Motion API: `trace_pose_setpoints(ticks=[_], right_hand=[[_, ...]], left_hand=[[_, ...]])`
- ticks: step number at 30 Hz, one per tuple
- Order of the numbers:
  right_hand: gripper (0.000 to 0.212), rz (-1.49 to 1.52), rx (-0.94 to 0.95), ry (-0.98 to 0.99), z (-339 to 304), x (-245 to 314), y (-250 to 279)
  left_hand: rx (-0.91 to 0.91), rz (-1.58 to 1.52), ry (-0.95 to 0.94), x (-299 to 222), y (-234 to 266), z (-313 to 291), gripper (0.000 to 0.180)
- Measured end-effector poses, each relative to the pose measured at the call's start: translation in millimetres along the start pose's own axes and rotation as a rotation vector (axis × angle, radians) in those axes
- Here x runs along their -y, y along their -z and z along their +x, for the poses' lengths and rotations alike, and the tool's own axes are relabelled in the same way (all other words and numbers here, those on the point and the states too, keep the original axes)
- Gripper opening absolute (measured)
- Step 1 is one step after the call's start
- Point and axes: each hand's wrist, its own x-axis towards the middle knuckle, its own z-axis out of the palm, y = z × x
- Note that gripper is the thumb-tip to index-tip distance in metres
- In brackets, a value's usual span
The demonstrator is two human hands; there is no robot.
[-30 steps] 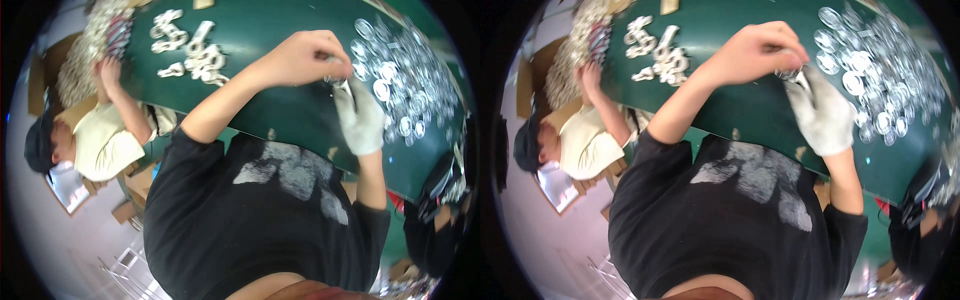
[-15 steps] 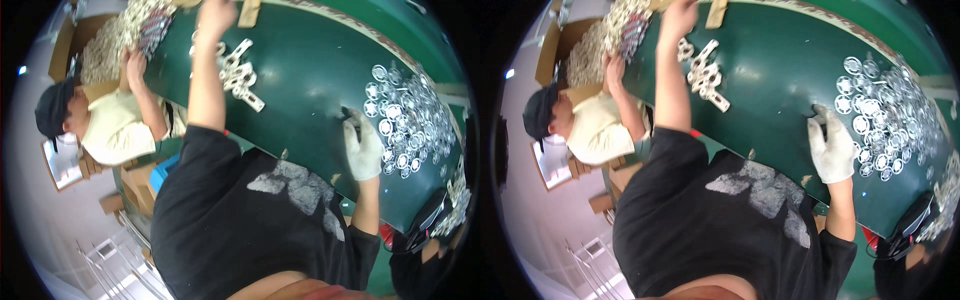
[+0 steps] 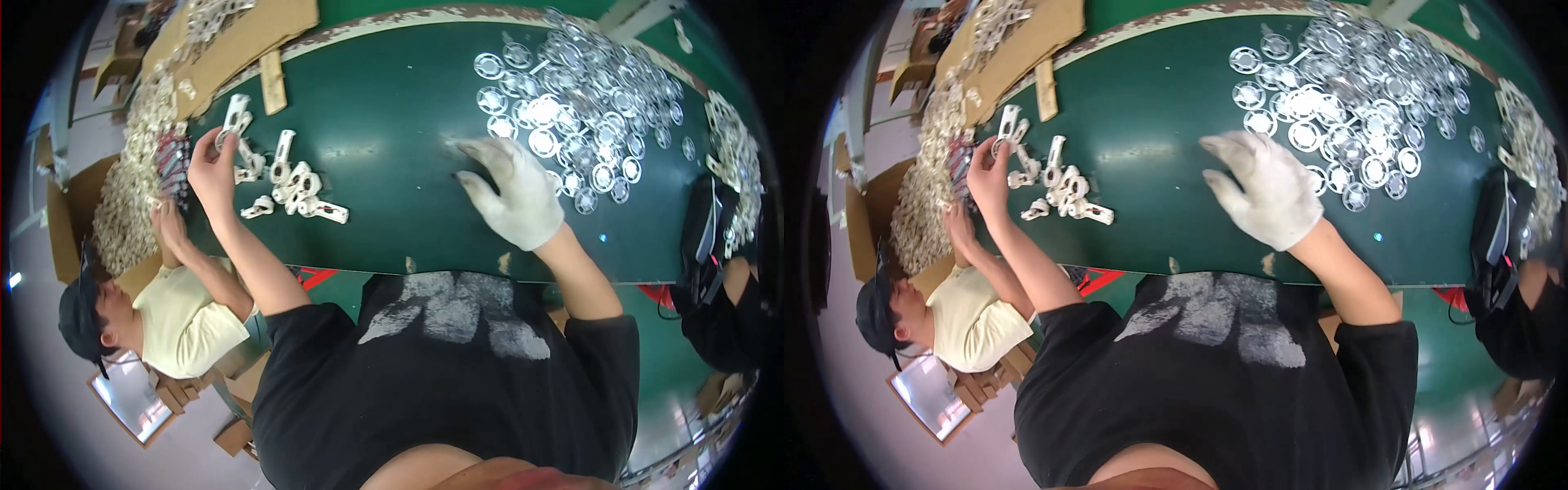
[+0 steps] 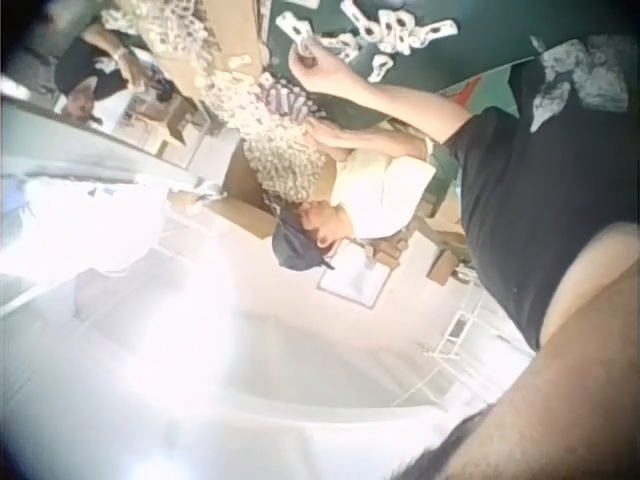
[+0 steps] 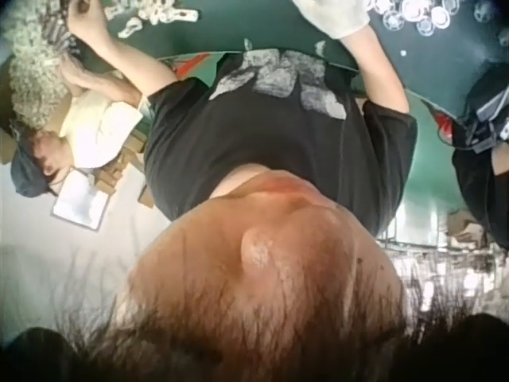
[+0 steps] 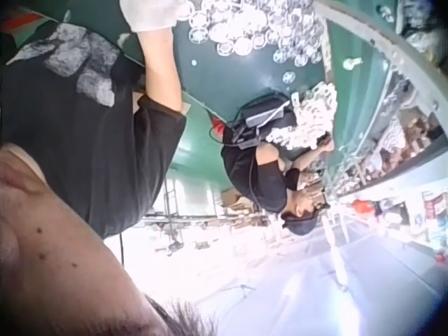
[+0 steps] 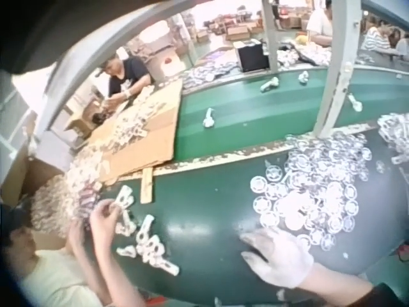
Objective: The person assembles small electronic components by fitting circular lenses into plastic frames by hand at a production workbench.
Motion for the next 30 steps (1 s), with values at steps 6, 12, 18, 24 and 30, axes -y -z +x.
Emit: trace_pose_setpoints(ticks=[6, 12, 18, 24, 30], right_hand=[[0.048, -0.343, -0.189, 0.230, 2.8, 8.0, -5.4], [0.032, -0.181, -0.319, -0.443, 12.2, -12.7, 38.5], [0.035, -0.135, -0.244, -0.531, 14.7, -18.9, 55.0], [0.032, -0.126, -0.244, -0.434, 6.6, -22.4, 43.8], [0.030, -0.285, -0.191, -0.430, 9.1, -17.7, 49.8]], left_hand=[[0.854, -0.366, -0.427, -161.2, -111.1, -101.5, 0.034], [0.422, -0.200, -0.648, -178.0, -199.1, -132.7, 0.037], [0.402, 0.101, -0.931, -168.4, -211.2, -138.5, 0.050], [0.455, 0.127, -0.884, -179.4, -200.8, -137.8, 0.047], [0.483, 0.015, -0.811, -179.2, -200.8, -136.9, 0.050]])
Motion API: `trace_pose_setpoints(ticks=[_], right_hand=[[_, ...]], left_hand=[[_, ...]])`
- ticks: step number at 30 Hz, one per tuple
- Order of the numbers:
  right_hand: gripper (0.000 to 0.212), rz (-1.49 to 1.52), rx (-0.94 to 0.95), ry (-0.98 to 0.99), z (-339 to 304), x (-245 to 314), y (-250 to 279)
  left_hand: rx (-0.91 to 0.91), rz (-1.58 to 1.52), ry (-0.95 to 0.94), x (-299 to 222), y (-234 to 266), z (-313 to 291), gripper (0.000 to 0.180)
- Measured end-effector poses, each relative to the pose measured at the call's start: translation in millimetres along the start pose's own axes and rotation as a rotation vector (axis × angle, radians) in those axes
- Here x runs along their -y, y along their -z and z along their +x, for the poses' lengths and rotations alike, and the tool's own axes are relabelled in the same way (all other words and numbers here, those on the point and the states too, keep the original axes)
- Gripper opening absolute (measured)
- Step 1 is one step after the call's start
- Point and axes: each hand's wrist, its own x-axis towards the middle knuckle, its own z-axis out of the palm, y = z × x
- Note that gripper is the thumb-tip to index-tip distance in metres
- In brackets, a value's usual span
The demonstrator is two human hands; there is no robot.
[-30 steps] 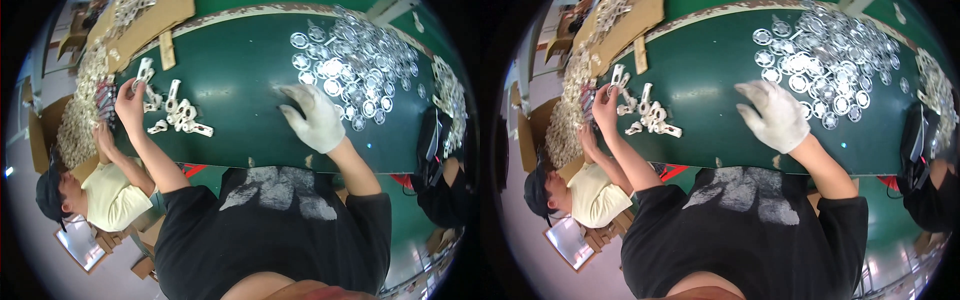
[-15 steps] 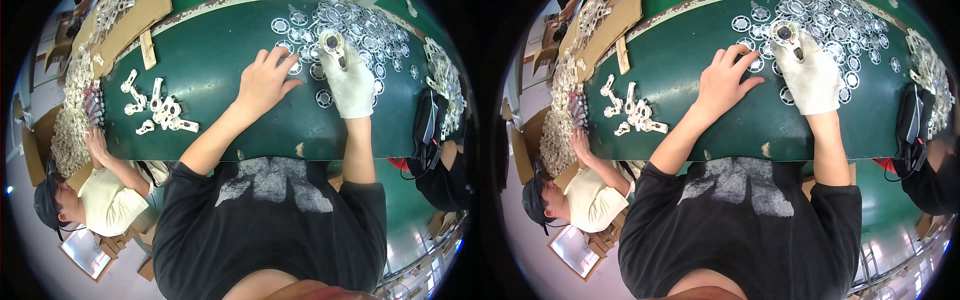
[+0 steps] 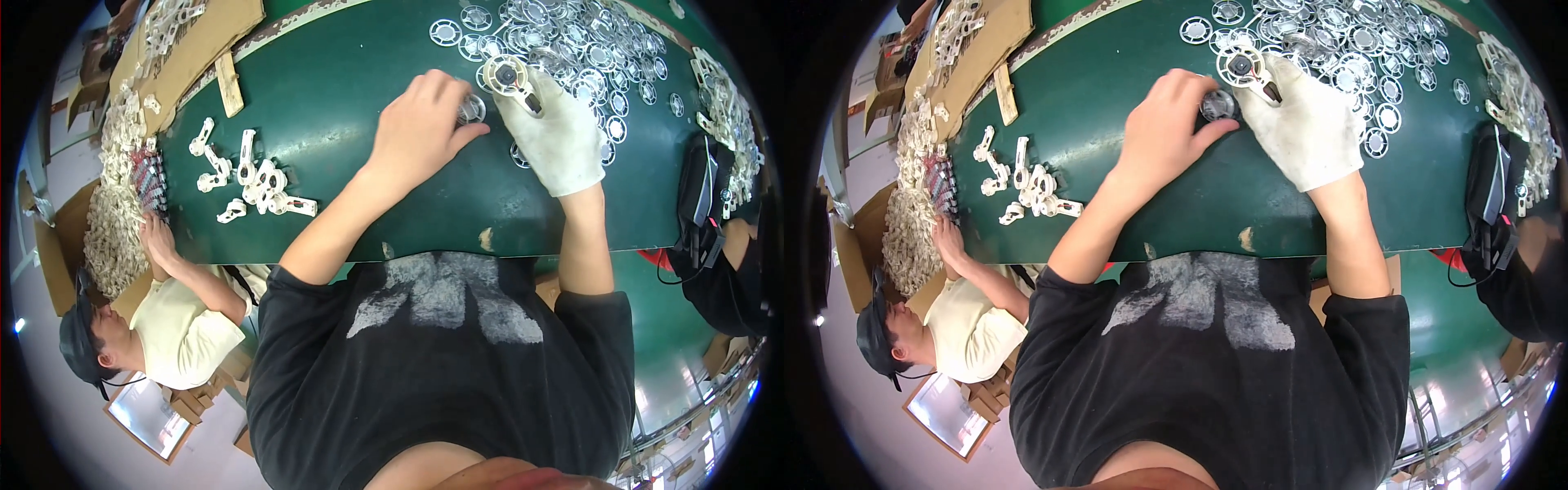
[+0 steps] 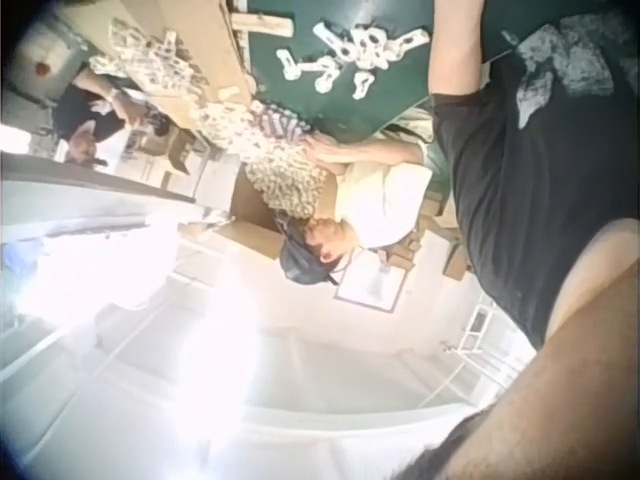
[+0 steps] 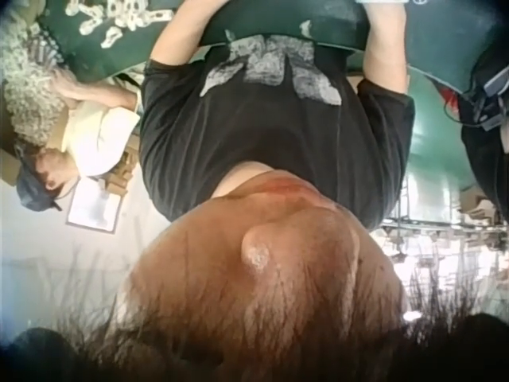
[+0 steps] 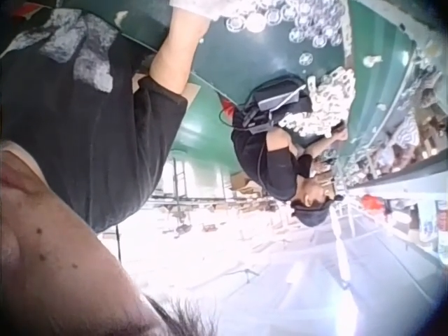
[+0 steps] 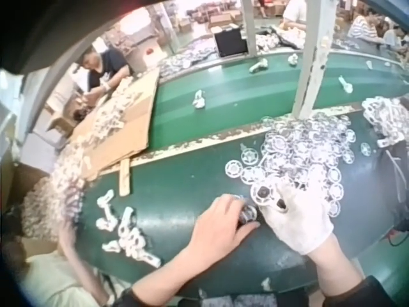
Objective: The person assembles small electronic components by fitting circular lenses into plastic frames by hand at a production workbench.
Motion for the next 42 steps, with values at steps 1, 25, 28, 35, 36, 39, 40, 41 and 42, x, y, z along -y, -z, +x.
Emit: trace_pose_setpoints(ticks=[1, 25, 28, 35, 36, 39, 40, 41, 42], right_hand=[[0.030, -0.001, 0.000, -0.004, 0.3, 0.1, 4.1], [0.026, -0.024, 0.172, 0.284, -25.5, 13.8, -8.1], [0.031, 0.199, 0.339, 0.115, -23.2, 20.1, -3.9], [0.042, 0.620, 0.717, -0.069, -19.4, 21.1, -1.3], [0.042, 0.493, 0.725, -0.041, -15.3, 23.0, -0.7], [0.039, 0.490, 0.544, 0.086, -20.9, 22.5, -5.2], [0.037, 0.426, 0.478, 0.148, -25.8, 20.6, -10.9], [0.035, 0.361, 0.413, 0.210, -31.6, 17.9, -16.6], [0.031, 0.295, 0.357, 0.266, -32.6, 14.4, -19.7]], left_hand=[[-0.032, -0.156, 0.076, 1.2, 6.1, -1.7, 0.050], [0.092, -0.673, -0.034, 9.0, 52.7, -15.8, 0.049], [0.098, -0.656, -0.047, 8.0, 55.2, -17.9, 0.050], [0.115, -0.768, -0.192, 2.3, 57.6, -20.5, 0.051], [0.117, -0.768, -0.192, 0.0, 56.9, -20.6, 0.051], [0.062, -1.010, -0.039, -5.5, 55.8, -21.9, 0.042], [0.045, -1.105, 0.006, -4.4, 46.3, -26.7, 0.040], [0.026, -1.199, 0.053, -5.8, 38.0, -29.3, 0.040], [0.022, -1.232, 0.085, -6.6, 37.6, -30.3, 0.039]])
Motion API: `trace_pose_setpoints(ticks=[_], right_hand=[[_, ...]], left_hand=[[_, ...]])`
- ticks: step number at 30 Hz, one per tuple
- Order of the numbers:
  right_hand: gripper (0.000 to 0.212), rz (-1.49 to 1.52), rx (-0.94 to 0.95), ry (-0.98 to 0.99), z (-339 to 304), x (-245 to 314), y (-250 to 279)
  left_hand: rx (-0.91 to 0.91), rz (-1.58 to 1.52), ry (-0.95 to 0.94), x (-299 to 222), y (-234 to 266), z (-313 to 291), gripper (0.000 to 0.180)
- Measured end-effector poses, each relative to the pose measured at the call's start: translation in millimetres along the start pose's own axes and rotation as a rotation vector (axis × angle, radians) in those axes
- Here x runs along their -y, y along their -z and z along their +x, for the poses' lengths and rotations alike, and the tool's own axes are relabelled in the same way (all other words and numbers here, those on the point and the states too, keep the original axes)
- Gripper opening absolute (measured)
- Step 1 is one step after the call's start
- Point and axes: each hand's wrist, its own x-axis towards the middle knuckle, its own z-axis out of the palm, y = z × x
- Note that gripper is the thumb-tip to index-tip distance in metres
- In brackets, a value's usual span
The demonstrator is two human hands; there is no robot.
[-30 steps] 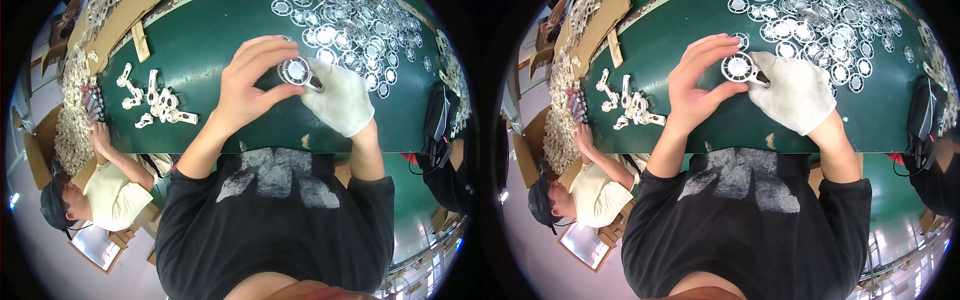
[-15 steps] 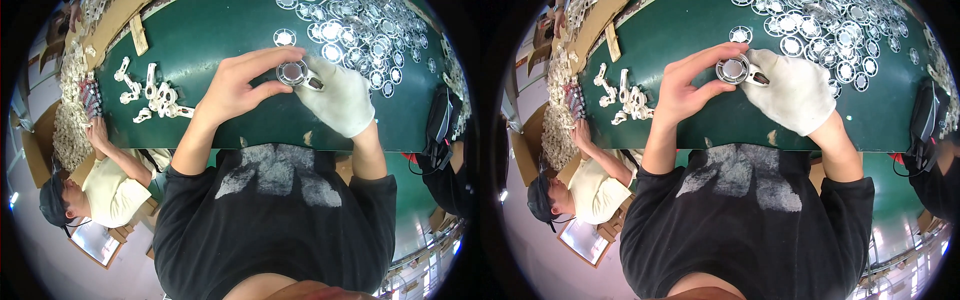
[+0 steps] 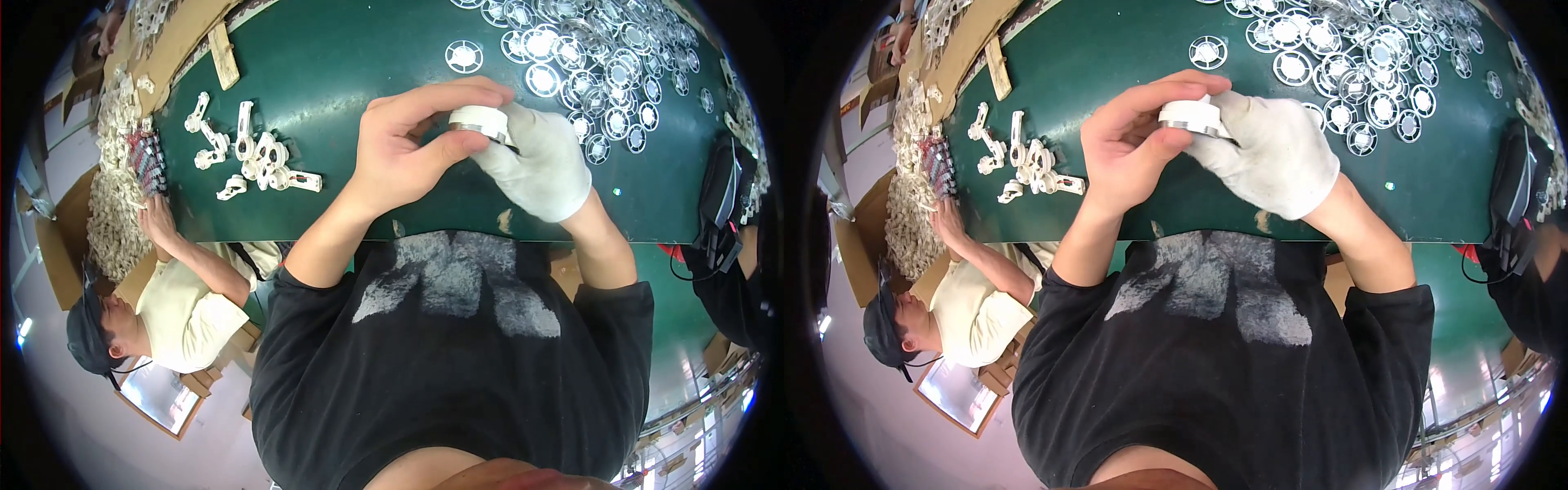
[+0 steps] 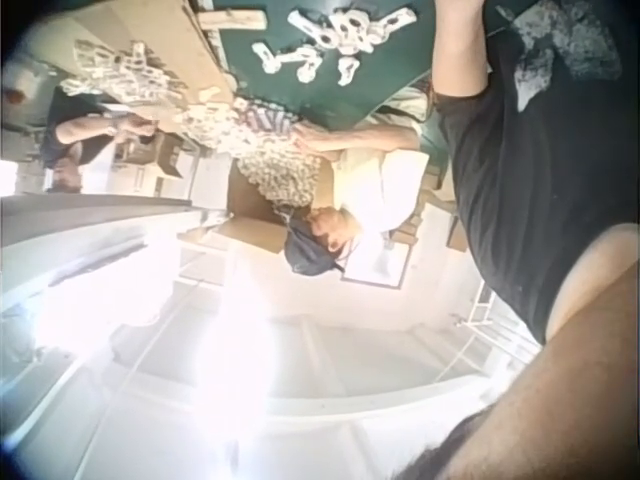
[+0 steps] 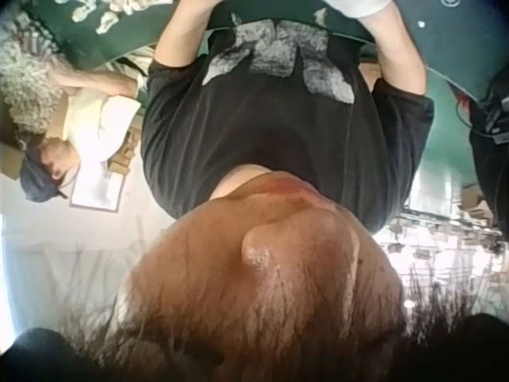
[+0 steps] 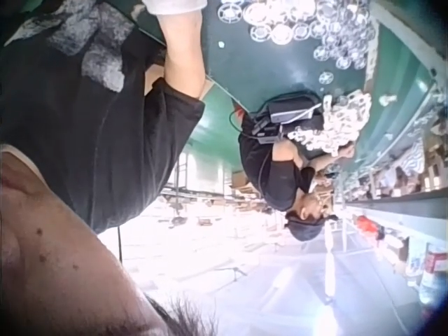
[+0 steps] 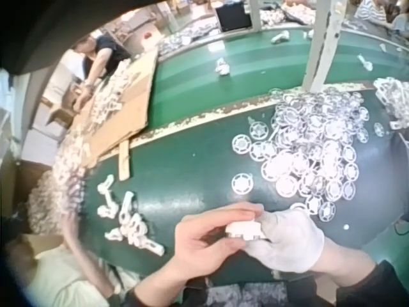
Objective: The person assembles small electronic components by fitting circular lenses into plastic frames by hand at a production workbench.
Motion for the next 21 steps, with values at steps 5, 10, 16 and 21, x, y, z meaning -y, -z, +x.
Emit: trace_pose_setpoints(ticks=[5, 10, 16, 21], right_hand=[[0.034, -0.007, 0.008, -0.173, 4.3, 4.3, -7.2], [0.043, 0.022, 0.034, -0.339, 11.8, 12.4, 10.1], [0.035, 0.244, -0.067, -0.307, 8.0, 1.3, 6.4], [0.032, 0.179, -0.043, -0.261, 3.3, -1.8, 2.0]], left_hand=[[0.016, 0.172, 0.113, -1.9, 14.0, 12.1, 0.026], [-0.134, 0.095, 0.575, 30.3, 84.1, 63.7, 0.027], [-0.542, -0.114, 0.109, 9.7, 154.2, 98.4, 0.067], [-0.474, 1.378, 0.434, -46.6, 163.6, 3.1, 0.043]])
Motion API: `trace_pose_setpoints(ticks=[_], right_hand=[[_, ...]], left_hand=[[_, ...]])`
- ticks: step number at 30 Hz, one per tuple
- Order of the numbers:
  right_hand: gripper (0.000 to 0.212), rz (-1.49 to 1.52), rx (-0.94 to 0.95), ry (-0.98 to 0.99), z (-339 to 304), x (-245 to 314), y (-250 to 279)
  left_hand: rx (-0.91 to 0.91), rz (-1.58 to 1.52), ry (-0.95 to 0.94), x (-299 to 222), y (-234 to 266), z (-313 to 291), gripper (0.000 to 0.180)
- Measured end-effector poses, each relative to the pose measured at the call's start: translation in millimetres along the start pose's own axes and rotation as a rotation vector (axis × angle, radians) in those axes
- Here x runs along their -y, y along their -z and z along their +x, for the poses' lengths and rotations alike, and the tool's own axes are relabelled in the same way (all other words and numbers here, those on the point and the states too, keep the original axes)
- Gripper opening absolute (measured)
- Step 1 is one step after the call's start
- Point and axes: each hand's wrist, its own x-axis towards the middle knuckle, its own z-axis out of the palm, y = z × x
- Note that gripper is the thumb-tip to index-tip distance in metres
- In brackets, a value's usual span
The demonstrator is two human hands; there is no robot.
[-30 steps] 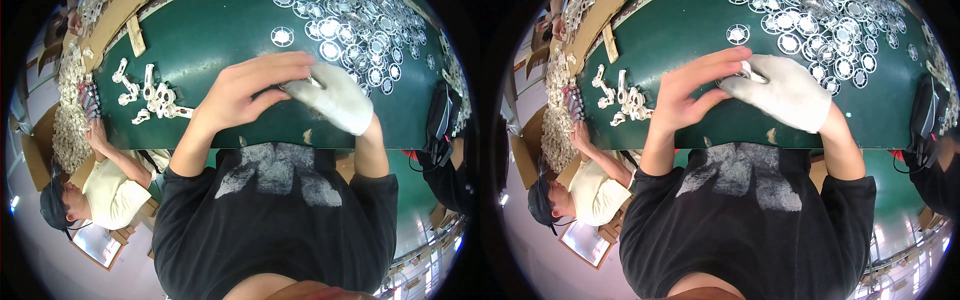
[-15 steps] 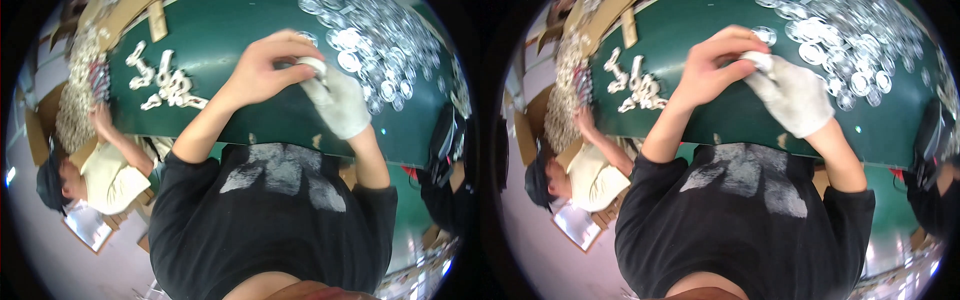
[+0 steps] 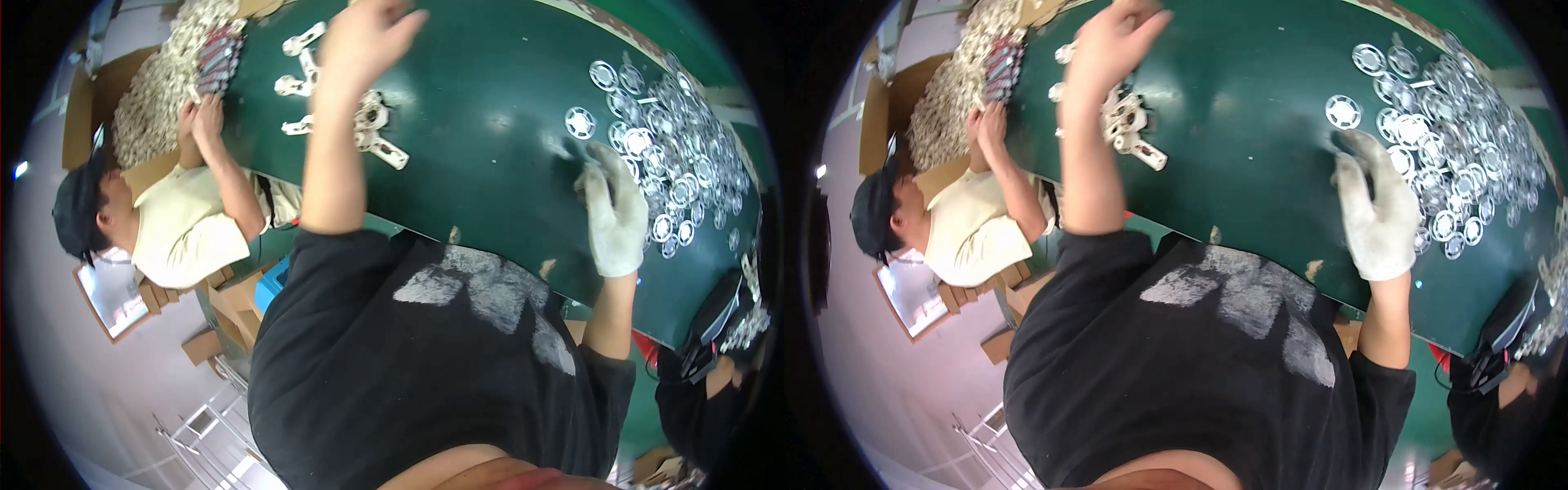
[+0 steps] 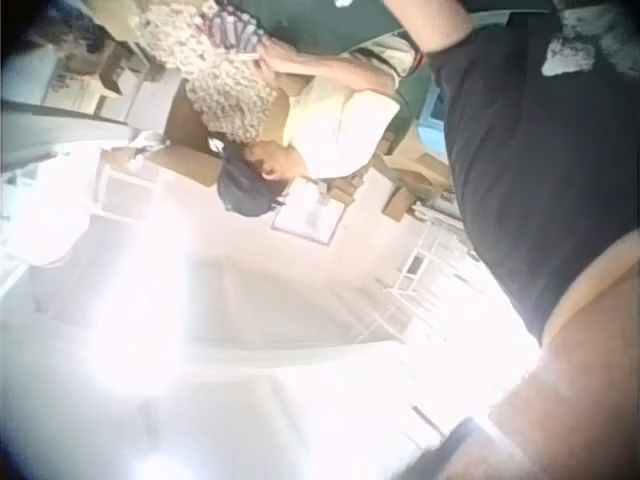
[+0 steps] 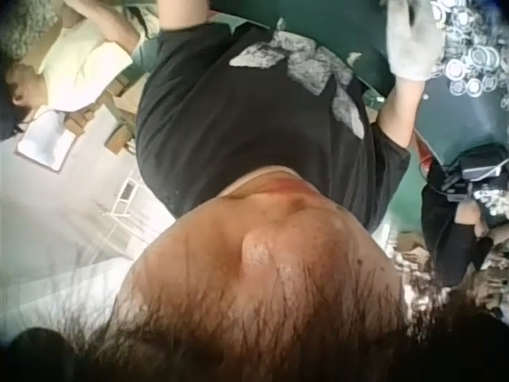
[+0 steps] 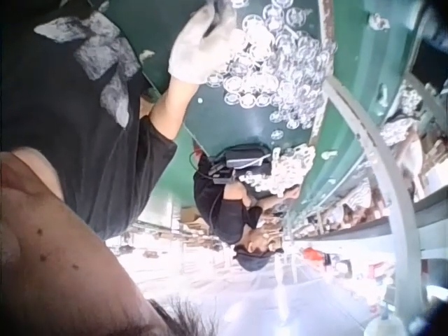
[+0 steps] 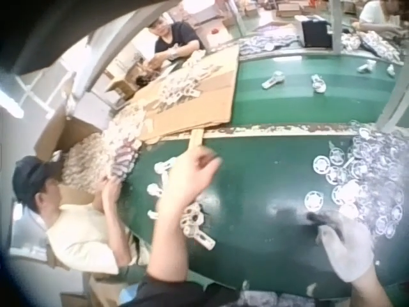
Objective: The person assembles small electronic components by fitting circular lenses into plastic frames by hand at a production workbench.
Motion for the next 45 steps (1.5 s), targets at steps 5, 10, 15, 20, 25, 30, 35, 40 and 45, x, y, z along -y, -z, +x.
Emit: trace_pose_setpoints(ticks=[5, 10, 15, 20, 25, 30, 35, 40, 45], right_hand=[[0.027, -0.088, 0.011, 0.136, 4.3, 11.0, -5.7], [0.030, -0.095, 0.039, 0.195, 2.3, 0.0, -8.9], [0.052, -0.354, -0.201, 0.622, 14.9, 0.0, -13.0], [0.031, -0.484, -0.198, 0.148, 12.1, -9.1, -0.7], [0.032, -0.229, -0.265, -0.170, 18.4, -0.5, 34.7], [0.029, -0.266, -0.126, -0.198, 18.3, -1.9, 38.2], [0.027, -0.265, 0.020, -0.176, 13.9, 10.2, 32.6], [0.024, -0.327, 0.086, -0.049, 10.4, 8.5, 26.3], [0.019, -0.369, 0.139, -0.096, 8.3, 15.3, 23.5]], left_hand=[[0.077, 0.255, 0.386, 73.1, 20.7, -90.4, 0.059], [-0.060, 0.077, 0.315, 52.0, 18.5, -96.4, 0.040], [0.083, -0.242, -0.397, -60.2, -9.6, -82.2, 0.047], [0.040, -0.604, -0.665, -131.3, -65.6, -66.1, 0.061], [0.122, -0.167, -0.572, -131.8, -96.5, -46.6, 0.065], [0.244, -0.478, -0.460, -132.6, -79.2, -54.4, 0.046], [0.112, -0.778, -0.646, -132.8, -69.4, -66.8, 0.046], [-0.068, -0.735, -0.748, -128.5, -81.7, -66.1, 0.052], [0.043, -0.670, -0.756, -122.6, -73.1, -65.1, 0.049]])
